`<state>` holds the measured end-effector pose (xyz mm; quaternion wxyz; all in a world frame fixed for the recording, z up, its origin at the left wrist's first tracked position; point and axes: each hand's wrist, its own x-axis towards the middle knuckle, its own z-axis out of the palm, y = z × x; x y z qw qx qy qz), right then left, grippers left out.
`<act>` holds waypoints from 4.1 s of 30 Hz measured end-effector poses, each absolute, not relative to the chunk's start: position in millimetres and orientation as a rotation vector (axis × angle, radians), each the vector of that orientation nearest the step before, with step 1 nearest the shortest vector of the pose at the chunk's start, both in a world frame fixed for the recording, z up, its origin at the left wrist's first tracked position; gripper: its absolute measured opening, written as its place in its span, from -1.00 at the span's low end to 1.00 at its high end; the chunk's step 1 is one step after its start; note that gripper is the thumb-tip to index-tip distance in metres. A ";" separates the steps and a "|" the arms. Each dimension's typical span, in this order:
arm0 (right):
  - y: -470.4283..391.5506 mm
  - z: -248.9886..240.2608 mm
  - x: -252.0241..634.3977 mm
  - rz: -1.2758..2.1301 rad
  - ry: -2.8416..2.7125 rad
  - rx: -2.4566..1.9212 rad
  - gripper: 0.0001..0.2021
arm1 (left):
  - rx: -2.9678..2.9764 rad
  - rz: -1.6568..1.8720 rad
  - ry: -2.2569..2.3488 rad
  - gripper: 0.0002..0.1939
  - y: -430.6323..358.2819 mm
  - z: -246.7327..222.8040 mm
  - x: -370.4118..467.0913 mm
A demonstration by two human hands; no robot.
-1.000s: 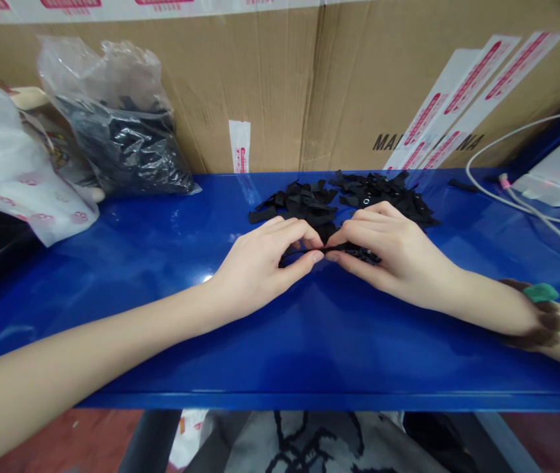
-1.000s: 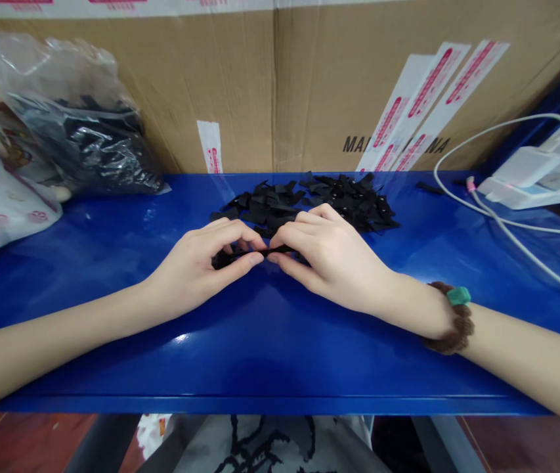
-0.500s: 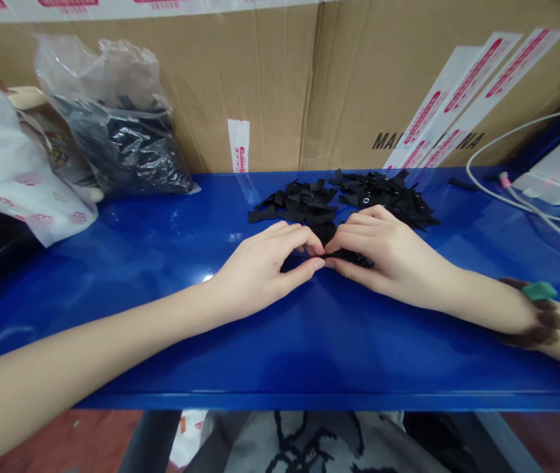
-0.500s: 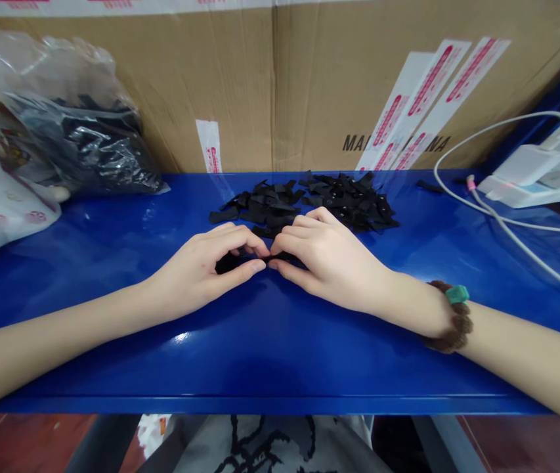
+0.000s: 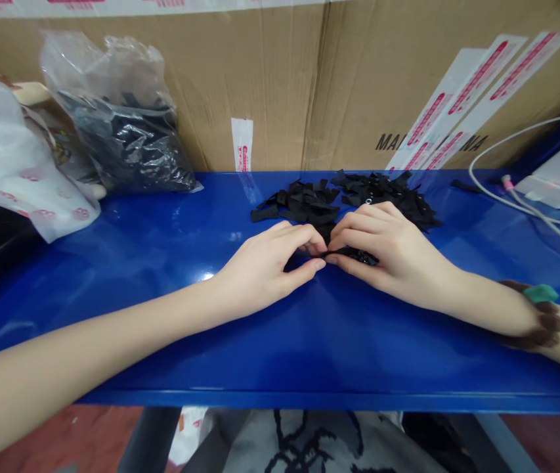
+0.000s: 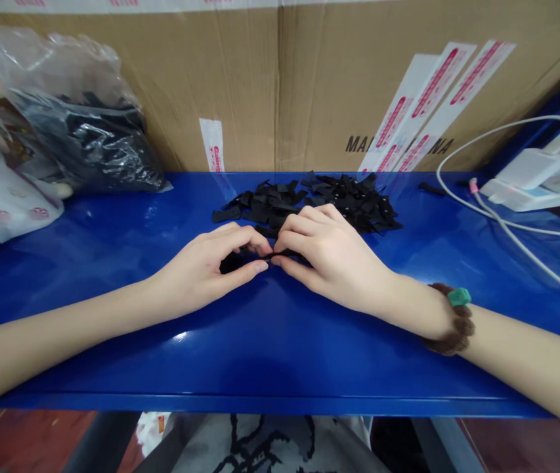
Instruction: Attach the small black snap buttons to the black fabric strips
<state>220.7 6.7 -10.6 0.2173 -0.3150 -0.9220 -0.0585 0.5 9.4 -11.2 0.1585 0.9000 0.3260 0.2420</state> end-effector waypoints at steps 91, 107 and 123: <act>-2.7 -0.5 225.5 -1.122 -2.350 -0.414 -0.95 | 2.739 0.888 0.809 -0.88 10.3 -5.6 0.2; -3.1 -1.0 223.1 -1.086 -2.366 -0.409 -0.93 | 2.760 0.851 0.917 -0.91 6.9 -6.0 4.1; 0.7 -4.4 229.2 -1.023 -2.455 -0.400 -0.97 | 2.735 0.522 1.380 -0.87 25.6 10.2 -13.5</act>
